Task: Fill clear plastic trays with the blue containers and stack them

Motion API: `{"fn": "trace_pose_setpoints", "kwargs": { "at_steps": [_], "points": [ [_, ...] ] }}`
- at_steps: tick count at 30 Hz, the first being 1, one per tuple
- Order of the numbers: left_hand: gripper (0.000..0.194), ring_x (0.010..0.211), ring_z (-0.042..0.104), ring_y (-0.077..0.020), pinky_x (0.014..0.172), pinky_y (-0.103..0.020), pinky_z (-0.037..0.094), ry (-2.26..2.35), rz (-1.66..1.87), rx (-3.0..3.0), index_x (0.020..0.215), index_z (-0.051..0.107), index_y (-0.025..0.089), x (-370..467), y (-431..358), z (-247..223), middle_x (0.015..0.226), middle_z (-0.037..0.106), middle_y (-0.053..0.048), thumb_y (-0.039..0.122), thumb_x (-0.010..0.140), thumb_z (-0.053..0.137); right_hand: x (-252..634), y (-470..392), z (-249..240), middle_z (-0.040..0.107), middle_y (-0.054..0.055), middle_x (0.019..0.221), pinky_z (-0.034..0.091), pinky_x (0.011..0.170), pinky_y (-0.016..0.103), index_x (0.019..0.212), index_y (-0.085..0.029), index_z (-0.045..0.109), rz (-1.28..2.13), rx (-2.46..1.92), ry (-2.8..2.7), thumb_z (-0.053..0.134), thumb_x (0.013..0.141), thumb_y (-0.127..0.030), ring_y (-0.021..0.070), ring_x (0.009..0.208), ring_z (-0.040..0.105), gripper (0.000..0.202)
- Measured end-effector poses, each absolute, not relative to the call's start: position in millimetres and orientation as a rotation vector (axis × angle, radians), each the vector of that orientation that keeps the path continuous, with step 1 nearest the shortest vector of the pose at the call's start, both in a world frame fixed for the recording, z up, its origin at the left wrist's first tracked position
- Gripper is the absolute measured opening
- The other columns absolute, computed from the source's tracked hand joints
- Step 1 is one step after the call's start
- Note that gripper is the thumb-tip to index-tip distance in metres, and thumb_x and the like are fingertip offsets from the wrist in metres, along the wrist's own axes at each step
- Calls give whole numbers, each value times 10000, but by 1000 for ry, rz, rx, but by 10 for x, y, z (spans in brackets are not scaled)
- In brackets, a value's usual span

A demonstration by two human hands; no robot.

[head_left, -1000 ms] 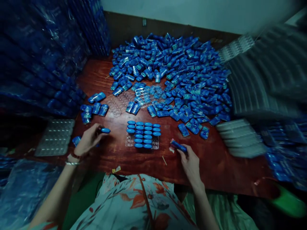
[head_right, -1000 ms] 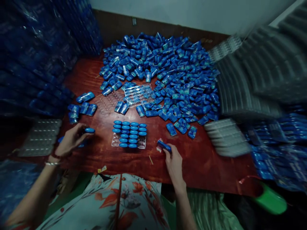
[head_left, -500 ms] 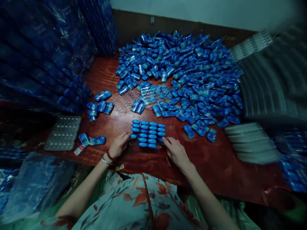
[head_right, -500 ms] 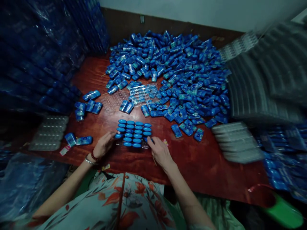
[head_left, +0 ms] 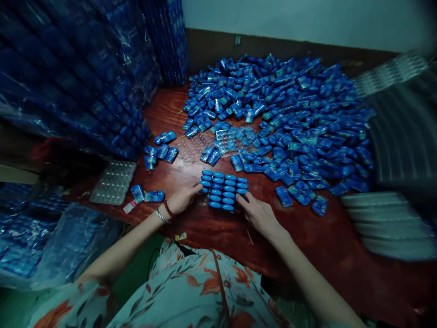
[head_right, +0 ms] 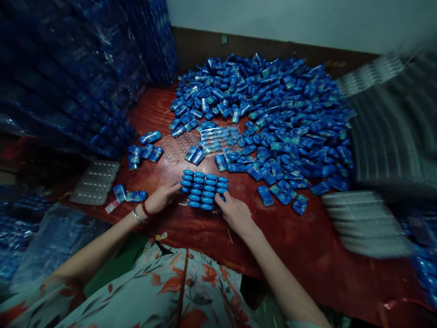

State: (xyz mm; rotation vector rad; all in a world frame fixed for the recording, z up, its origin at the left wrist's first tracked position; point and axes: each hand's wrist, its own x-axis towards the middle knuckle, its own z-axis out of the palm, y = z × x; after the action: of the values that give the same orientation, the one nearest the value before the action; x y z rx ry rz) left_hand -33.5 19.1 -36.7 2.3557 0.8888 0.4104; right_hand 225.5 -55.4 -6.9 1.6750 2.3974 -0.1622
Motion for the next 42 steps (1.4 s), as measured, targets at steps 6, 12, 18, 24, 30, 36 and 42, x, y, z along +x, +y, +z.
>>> {"fn": "trace_pose_setpoints", "kwargs": {
  "at_steps": [6, 12, 18, 24, 30, 36, 42],
  "points": [
    [188, 786, 541, -146, 719, -257, 454, 952, 525, 2273, 979, 534, 171, -367, 232, -476, 897, 571, -49, 116, 867, 393, 2181, -695, -271, 602, 72, 965, 379, 586, 250, 1317, -276, 461, 57, 1947, 2374, 399, 917, -209, 159, 718, 587, 410],
    [130, 800, 555, -141, 734, -268, 464, 922, 635, 2252, 904, 492, 175, -336, 252, -573, 866, 576, -38, 128, 882, 373, 1928, -803, -84, 632, 98, 932, 425, 696, 303, 1333, -241, 462, 163, 2368, 2312, 384, 938, -333, 195, 765, 584, 412],
    [151, 793, 591, -152, 712, -274, 487, 1092, 659, 2149, 992, 490, 168, -249, 191, -670, 883, 609, -50, 135, 871, 404, 1329, -578, -58, 372, 154, 1433, 161, 1065, 574, 1391, -113, 361, -85, 2034, 2744, 452, 903, -369, 330, 1360, 211, 558],
    [335, 933, 571, -192, 817, -338, 476, 1429, 771, 2153, 1211, 436, 154, -635, 27, -590, 1051, 597, -101, 160, 876, 437, 1170, -474, -247, 402, 198, 1400, 101, 1078, 605, 1327, -35, 435, -128, 1948, 2773, 465, 906, -271, 337, 1373, 190, 484],
    [309, 918, 542, -239, 799, -376, 456, 1625, 317, 2305, 1113, 518, 180, -1477, -21, -479, 1035, 559, -92, 268, 819, 553, 1242, -468, -152, 487, 152, 1349, 99, 1072, 615, 1308, -137, 482, -170, 1976, 2843, 447, 914, -293, 299, 1341, 289, 425],
    [236, 750, 567, -201, 618, -290, 432, 1537, 144, 2330, 972, 522, 175, -1408, 71, -490, 948, 543, -67, 355, 820, 536, 1856, -646, -205, 630, 95, 1116, 367, 979, 431, 1215, -229, 564, 25, 2671, 2678, 411, 920, -250, 211, 1098, 519, 333],
    [270, 668, 568, -146, 606, -248, 441, 1473, 777, 1980, 889, 522, 184, -692, 12, -366, 756, 578, 0, 434, 804, 579, 2992, -834, -480, 570, 176, 998, 445, 766, 446, 1129, -129, 579, 344, 3070, 1860, 401, 887, -423, 290, 934, 531, 421]
  ]
}}
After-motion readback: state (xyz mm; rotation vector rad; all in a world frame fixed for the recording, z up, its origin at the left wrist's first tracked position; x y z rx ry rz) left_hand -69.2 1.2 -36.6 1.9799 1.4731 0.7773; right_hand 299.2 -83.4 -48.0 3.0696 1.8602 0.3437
